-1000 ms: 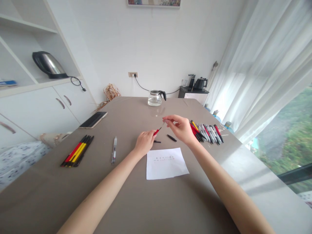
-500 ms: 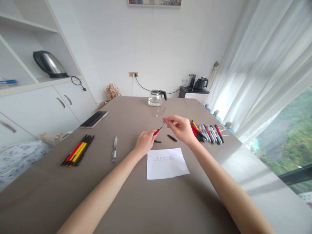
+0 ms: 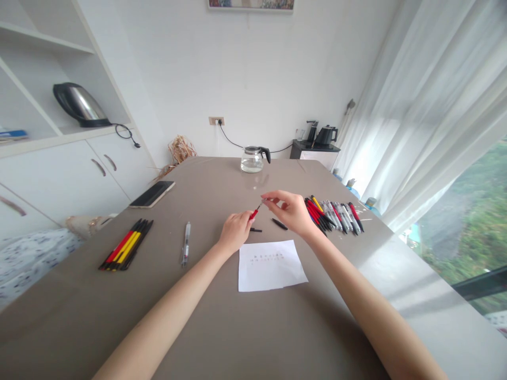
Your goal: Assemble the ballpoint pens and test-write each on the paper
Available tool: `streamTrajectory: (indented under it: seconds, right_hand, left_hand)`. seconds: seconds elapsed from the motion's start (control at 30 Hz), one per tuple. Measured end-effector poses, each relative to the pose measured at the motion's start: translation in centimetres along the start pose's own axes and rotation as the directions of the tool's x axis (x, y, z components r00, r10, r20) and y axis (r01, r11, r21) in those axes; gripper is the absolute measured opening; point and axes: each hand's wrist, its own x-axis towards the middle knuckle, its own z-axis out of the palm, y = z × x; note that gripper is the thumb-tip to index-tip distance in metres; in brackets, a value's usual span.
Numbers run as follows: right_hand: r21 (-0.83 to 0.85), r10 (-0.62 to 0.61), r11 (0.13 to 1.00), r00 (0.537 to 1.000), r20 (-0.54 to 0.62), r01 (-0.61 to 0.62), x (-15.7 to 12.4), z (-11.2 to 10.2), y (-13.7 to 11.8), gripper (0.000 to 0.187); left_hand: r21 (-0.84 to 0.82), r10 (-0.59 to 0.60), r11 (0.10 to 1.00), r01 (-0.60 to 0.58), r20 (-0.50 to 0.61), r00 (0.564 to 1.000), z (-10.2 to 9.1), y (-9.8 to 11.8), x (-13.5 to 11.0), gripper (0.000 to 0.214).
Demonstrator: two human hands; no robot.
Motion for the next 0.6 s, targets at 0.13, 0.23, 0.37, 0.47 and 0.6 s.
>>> streamTrajectory:
  seconds: [0.13, 0.23, 0.37, 0.47, 0.6]
  right_hand:
    - [-0.081, -0.029, 0.996, 0.998, 0.049, 0.033, 0.0, -0.3, -0.1, 0.019]
    - [-0.133, -0.032, 0.99, 0.995, 0.094, 0.044, 0.0, -0.6, -0.3, 0.018]
    - [-0.196, -0.007, 0.98, 0.992, 0.128, 0.033, 0.1, -1.1, -0.5, 0.017]
    - [-0.231, 0.021, 0.973, 0.989, 0.148, 0.014, 0.3, -1.5, -0.4, 0.016]
    - [-0.251, 0.028, 0.968, 0.98, 0.199, 0.023, 0.2, -1.6, -0.1, 0.015]
  left_hand:
    - [-0.006, 0.002, 1.0, -0.002, 0.003, 1.0, 0.0, 0.0, 0.0, 0.021]
    - [-0.002, 0.0, 1.0, 0.0, 0.004, 1.0, 0.0, 0.1, 0.0, 0.021]
    - [-0.002, 0.007, 1.0, -0.007, 0.006, 1.0, -0.1, 0.2, 0.0, 0.021]
    - [-0.006, 0.01, 1.0, -0.01, 0.001, 1.0, -0.1, 0.2, 0.0, 0.021]
    - [-0.006, 0.022, 1.0, -0.022, 0.003, 1.0, -0.1, 0.1, 0.0, 0.021]
